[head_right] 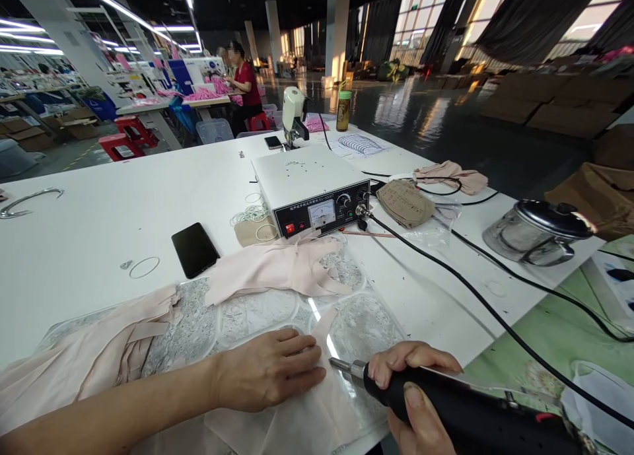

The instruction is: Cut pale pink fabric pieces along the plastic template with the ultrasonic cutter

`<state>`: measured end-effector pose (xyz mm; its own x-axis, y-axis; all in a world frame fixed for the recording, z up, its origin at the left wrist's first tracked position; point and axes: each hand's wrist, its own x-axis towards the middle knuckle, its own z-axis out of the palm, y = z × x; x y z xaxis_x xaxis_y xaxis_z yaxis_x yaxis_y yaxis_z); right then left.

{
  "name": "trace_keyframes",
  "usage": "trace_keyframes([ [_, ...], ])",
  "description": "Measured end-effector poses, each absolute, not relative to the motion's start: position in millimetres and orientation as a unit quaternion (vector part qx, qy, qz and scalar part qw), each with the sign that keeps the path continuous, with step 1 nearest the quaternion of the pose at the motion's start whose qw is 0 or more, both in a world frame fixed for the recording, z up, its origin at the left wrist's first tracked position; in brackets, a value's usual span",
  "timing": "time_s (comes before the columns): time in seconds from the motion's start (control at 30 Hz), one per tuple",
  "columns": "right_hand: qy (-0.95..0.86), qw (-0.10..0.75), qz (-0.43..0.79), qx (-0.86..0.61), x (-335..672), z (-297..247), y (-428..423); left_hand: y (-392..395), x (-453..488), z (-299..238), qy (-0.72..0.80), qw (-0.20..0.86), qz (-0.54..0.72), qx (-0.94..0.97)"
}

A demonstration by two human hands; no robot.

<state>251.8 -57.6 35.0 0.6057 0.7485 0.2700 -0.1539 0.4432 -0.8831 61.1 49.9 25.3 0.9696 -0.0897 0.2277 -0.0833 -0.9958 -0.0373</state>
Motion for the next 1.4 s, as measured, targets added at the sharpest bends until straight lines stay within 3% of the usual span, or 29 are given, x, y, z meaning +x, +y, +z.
trace_keyframes([
  [1.4,-0.364,0.768,0.278,-0.447,249.7,28.6,-61.5,54.3,61.6,23.7,0.073,0.017,-0.111,-0.991],
])
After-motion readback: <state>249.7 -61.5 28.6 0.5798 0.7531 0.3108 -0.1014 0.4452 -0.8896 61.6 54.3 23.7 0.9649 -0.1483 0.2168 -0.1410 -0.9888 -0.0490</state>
